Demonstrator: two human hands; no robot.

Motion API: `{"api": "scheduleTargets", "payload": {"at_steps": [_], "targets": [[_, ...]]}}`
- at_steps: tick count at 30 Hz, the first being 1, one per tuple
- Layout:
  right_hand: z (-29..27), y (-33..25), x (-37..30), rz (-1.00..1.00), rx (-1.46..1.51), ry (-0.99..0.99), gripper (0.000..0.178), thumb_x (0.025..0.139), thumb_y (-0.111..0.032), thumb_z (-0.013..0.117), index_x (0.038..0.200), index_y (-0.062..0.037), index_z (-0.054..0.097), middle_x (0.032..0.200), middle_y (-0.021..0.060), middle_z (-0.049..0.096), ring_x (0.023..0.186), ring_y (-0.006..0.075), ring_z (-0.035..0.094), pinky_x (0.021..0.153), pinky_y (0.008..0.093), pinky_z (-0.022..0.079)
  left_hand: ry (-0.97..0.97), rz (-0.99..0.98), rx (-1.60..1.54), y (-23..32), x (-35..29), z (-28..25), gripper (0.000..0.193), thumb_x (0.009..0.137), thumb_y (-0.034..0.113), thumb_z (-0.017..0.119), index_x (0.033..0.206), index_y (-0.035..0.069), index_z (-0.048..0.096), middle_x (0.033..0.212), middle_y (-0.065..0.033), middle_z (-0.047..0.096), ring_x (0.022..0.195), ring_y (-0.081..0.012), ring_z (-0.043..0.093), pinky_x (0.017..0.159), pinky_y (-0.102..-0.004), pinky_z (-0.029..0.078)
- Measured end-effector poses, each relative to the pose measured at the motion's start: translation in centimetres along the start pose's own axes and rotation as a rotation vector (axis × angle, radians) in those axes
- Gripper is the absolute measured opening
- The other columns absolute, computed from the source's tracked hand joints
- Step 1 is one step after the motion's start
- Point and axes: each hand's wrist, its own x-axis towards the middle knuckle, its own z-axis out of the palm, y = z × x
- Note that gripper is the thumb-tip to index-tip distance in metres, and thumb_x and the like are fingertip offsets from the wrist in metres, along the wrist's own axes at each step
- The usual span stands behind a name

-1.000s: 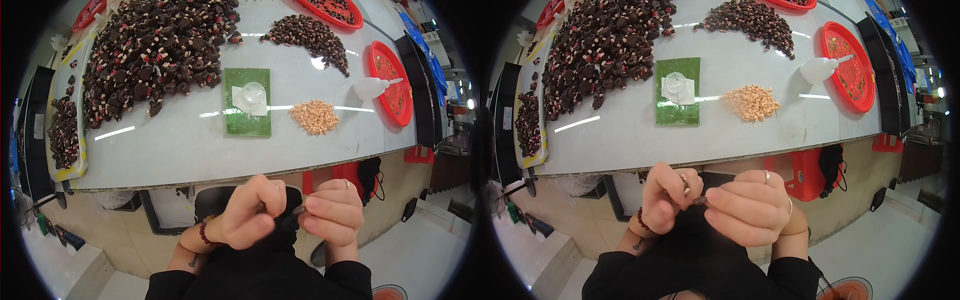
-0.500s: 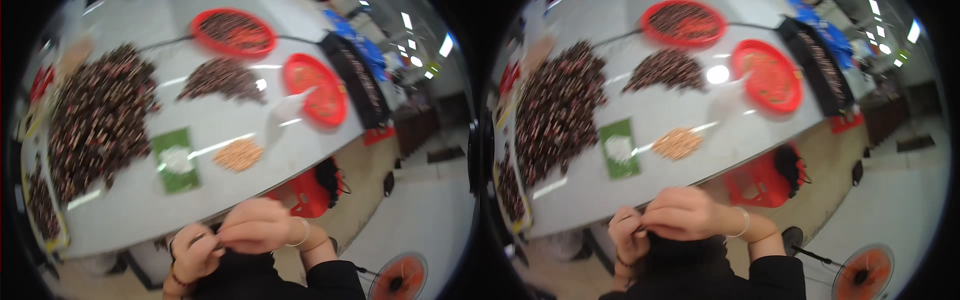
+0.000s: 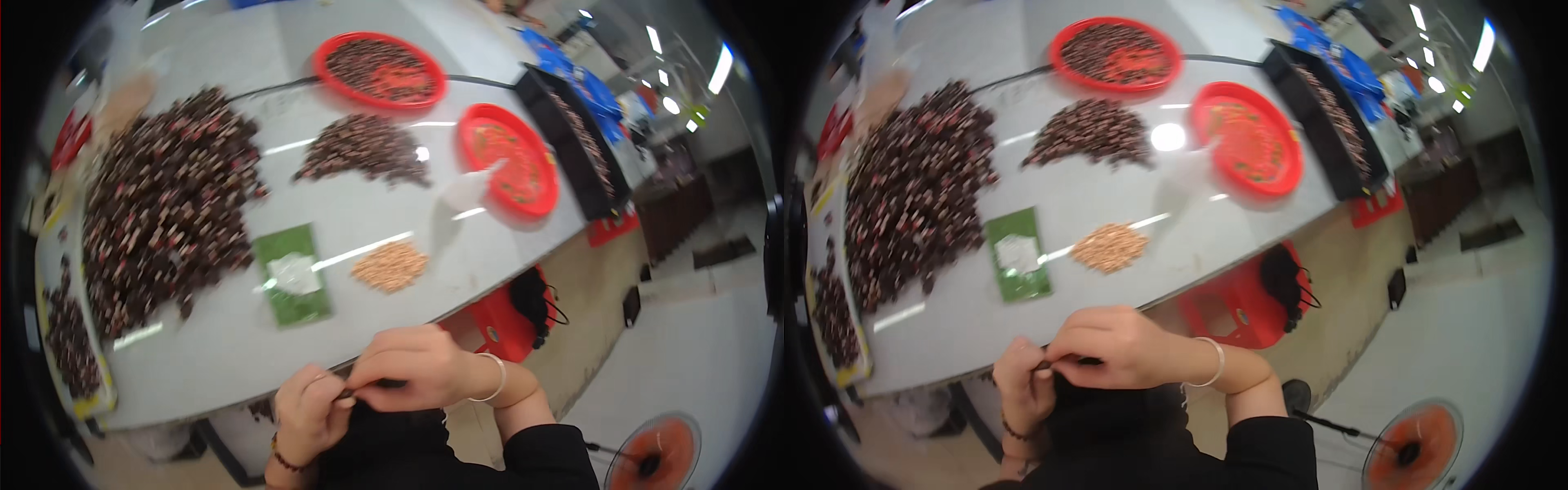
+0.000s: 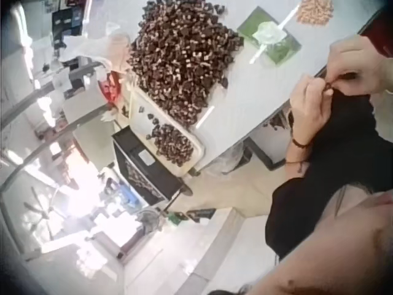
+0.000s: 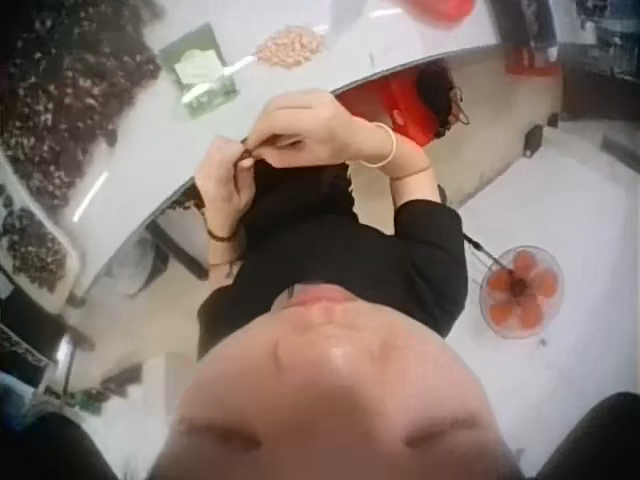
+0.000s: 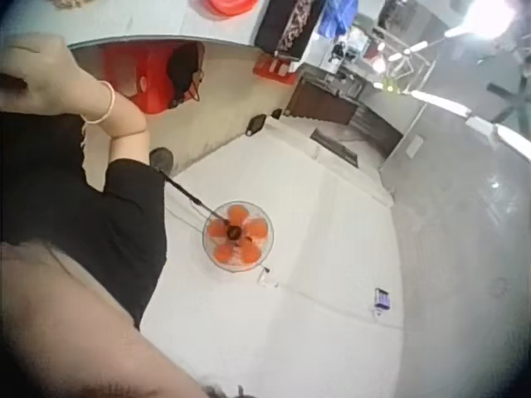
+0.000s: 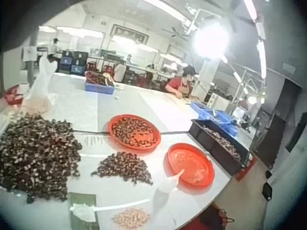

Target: The person assembles miniature figurine parts by hand, picking up figure bodies and small pieces from the table, dipping parts into adhesive, and attaching them together.

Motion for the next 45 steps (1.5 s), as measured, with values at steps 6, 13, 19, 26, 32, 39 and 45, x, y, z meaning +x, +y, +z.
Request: {"api": "scheduleTargets", "payload": {"at_steps": [6, 13, 19, 26, 32, 39, 45], "targets": [[-0.5, 0.8, 2.0, 0.082, -0.121, 0.031, 0.015, 0.065, 0.003, 0.069, 0.077, -0.0046, 0.064, 0.071, 0.0051, 0.062, 0.061, 0.0167, 0.060, 0.054, 0.0265, 0.049, 0.098, -0.105, -0.210, -0.5, -0.1, -0.8, 0.016, 0.084, 0.012, 0.055, 0.096, 0.002, 0.055, 0.068, -0.0072, 0.050, 0.053, -0.0206, 0.044, 0.048, -0.0296, 0.037], [0.0, 5.4, 4.8, 0.220, -0.236, 0.200, 0.013, 0.067, 0.004, 0.066, 0.078, -0.0013, 0.063, 0.069, 0.0051, 0.060, 0.056, 0.0115, 0.055, 0.052, 0.0226, 0.044, 0.096, -0.181, -0.619, 0.1, -0.5, -2.2, 0.029, 0.091, 0.023, 0.049, 0.107, -0.001, 0.052, 0.071, -0.0072, 0.049, 0.055, -0.0133, 0.041, 0.050, -0.0248, 0.036], [1.2, 5.5, 6.0, 0.142, -0.375, 0.139, 0.010, 0.069, 0.002, 0.066, 0.079, -0.0012, 0.063, 0.068, 0.0056, 0.060, 0.055, 0.0126, 0.056, 0.051, 0.0225, 0.045, 0.262, -0.243, -0.996, -0.1, -2.1, -1.5, 0.041, 0.086, 0.037, 0.061, 0.106, 0.002, 0.051, 0.062, -0.0030, 0.048, 0.045, -0.0081, 0.036, 0.042, -0.0221, 0.032], [1.2, 5.0, 6.2, 0.114, -0.482, 0.098, 0.009, 0.070, 0.001, 0.066, 0.077, -0.0009, 0.062, 0.066, 0.0057, 0.059, 0.055, 0.0130, 0.056, 0.051, 0.0222, 0.045, 0.001, -0.072, -1.019, -2.2, -2.2, -2.8, 0.023, 0.083, 0.011, 0.067, 0.101, 0.002, 0.056, 0.081, -0.0057, 0.061, 0.058, -0.0103, 0.054, 0.052, -0.0208, 0.040], [1.2, 4.1, 6.1, 0.021, -0.486, 0.128, 0.011, 0.068, 0.003, 0.066, 0.078, -0.0015, 0.063, 0.065, 0.0044, 0.058, 0.055, 0.0143, 0.056, 0.051, 0.0231, 0.045, 0.139, -0.369, -1.207, -0.7, -2.1, -3.2, 0.025, 0.084, 0.000, 0.060, 0.108, -0.001, 0.054, 0.082, -0.0044, 0.061, 0.068, -0.0083, 0.056, 0.060, -0.0217, 0.043], [1.5, -1.1, 2.7, -0.270, -0.418, 0.014, 0.028, 0.062, 0.003, 0.070, 0.087, -0.0072, 0.065, 0.076, 0.0009, 0.059, 0.061, 0.0142, 0.056, 0.053, 0.0256, 0.045, 0.079, -0.459, -1.115, -0.3, -1.4, -3.3, 0.037, 0.082, -0.006, 0.059, 0.119, -0.004, 0.050, 0.084, -0.0069, 0.064, 0.070, -0.0074, 0.060, 0.066, -0.0197, 0.046], [1.4, -1.9, 1.8, -0.344, -0.554, -0.034, 0.028, 0.061, -0.003, 0.068, 0.088, -0.0088, 0.066, 0.082, 0.0005, 0.058, 0.065, 0.0134, 0.056, 0.053, 0.0248, 0.044, 0.064, -0.383, -0.752, 0.6, -0.3, -3.1, 0.034, 0.074, -0.007, 0.065, 0.107, -0.009, 0.056, 0.068, -0.0080, 0.062, 0.066, -0.0114, 0.061, 0.063, -0.0212, 0.048]]}}
